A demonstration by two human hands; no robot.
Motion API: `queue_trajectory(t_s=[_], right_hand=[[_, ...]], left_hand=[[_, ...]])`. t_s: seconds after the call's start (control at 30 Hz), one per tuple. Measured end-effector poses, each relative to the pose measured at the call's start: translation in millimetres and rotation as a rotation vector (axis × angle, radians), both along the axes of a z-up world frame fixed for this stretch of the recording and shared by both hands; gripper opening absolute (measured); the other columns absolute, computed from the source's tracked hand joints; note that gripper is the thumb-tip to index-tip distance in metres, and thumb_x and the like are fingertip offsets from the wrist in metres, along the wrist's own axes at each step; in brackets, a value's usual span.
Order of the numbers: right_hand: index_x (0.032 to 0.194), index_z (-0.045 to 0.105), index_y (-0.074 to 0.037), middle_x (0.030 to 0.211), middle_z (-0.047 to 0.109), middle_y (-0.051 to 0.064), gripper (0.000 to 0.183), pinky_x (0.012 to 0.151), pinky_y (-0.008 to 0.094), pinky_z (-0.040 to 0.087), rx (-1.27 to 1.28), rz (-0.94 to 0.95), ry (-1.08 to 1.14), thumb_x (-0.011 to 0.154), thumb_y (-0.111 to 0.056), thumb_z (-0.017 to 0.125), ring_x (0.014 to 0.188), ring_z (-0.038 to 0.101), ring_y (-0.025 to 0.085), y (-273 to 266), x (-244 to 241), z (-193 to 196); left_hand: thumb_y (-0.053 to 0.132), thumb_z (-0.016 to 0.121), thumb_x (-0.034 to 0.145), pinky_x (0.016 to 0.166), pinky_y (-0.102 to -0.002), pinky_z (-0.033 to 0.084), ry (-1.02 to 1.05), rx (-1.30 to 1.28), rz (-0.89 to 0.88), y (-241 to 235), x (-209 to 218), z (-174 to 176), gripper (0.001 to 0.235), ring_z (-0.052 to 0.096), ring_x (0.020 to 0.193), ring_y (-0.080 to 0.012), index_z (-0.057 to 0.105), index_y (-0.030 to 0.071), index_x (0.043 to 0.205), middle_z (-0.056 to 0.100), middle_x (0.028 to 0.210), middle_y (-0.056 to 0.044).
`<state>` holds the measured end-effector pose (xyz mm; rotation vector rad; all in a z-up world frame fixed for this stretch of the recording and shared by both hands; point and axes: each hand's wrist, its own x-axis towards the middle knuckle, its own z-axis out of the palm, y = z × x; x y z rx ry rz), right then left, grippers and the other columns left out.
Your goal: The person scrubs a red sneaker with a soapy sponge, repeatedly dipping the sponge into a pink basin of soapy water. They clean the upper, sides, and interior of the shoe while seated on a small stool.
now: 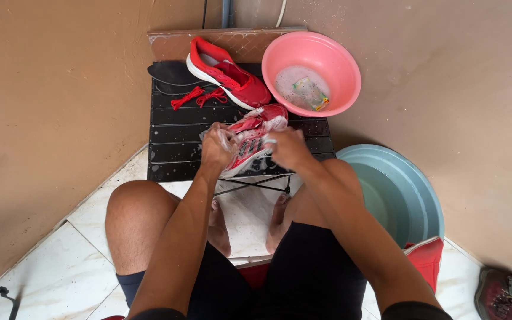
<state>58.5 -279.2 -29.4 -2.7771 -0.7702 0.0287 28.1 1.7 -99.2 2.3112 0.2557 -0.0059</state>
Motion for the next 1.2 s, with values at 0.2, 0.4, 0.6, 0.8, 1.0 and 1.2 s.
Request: queue_trajectory(t_s=[0.2,0.4,0.6,0.8,1.0,1.2], right_hand=[[0.100,0.072,-0.019,0.085,0.069,0.010,0.022,0.093,0.053,0.053,0.443,0.323,0.193,0.120,-0.028,0.078,0.088,0.069,0.039,68,-52,2],[0.106,0.079,-0.017,0.092,0.081,0.010,0.016,0.096,0.055,0.059,0.305,0.174,0.086,0.113,-0.032,0.083,0.095,0.080,0.042,57,-55,22],[0.106,0.082,-0.009,0.091,0.085,0.017,0.024,0.093,0.048,0.062,0.575,0.329,0.332,0.117,-0.030,0.083,0.090,0.081,0.041,48,-30,5],[0.119,0.088,-0.020,0.115,0.090,0.019,0.024,0.113,0.058,0.057,-0.002,-0.007,0.354,0.114,-0.038,0.072,0.123,0.085,0.048,55,-18,28],[0.121,0.088,-0.018,0.108,0.091,0.010,0.019,0.105,0.051,0.063,0.140,0.153,0.455,0.116,-0.019,0.070,0.107,0.087,0.040,18,-16,52],[0.113,0.082,-0.013,0.099,0.086,0.013,0.019,0.099,0.049,0.065,0.409,0.258,0.414,0.116,-0.032,0.082,0.099,0.083,0.036,46,-41,15]], left_hand=[[0.026,0.083,0.100,0.125,-0.055,0.067,-0.047,0.037,-0.027,5,1,28,0.021,0.079,0.142,-0.0432,0.098,0.019,0.111,0.082,0.150,-0.009],[0.031,0.082,0.101,0.126,-0.053,0.066,-0.024,0.038,-0.018,7,38,-25,0.023,0.079,0.143,-0.0407,0.098,0.022,0.115,0.082,0.150,-0.006],[0.035,0.080,0.104,0.132,-0.051,0.063,0.027,0.008,-0.020,12,24,5,0.023,0.075,0.148,-0.0400,0.099,0.024,0.112,0.081,0.152,-0.006],[0.036,0.081,0.103,0.130,-0.052,0.065,0.028,0.031,-0.002,3,71,-101,0.025,0.077,0.146,-0.0422,0.099,0.023,0.112,0.082,0.152,-0.007],[0.034,0.082,0.101,0.130,-0.052,0.065,-0.033,-0.001,0.004,12,31,-19,0.029,0.077,0.146,-0.0441,0.098,0.019,0.119,0.082,0.152,-0.010],[0.033,0.081,0.102,0.130,-0.051,0.063,-0.009,0.007,0.016,12,27,3,0.026,0.076,0.148,-0.0410,0.099,0.022,0.117,0.083,0.151,-0.008]])
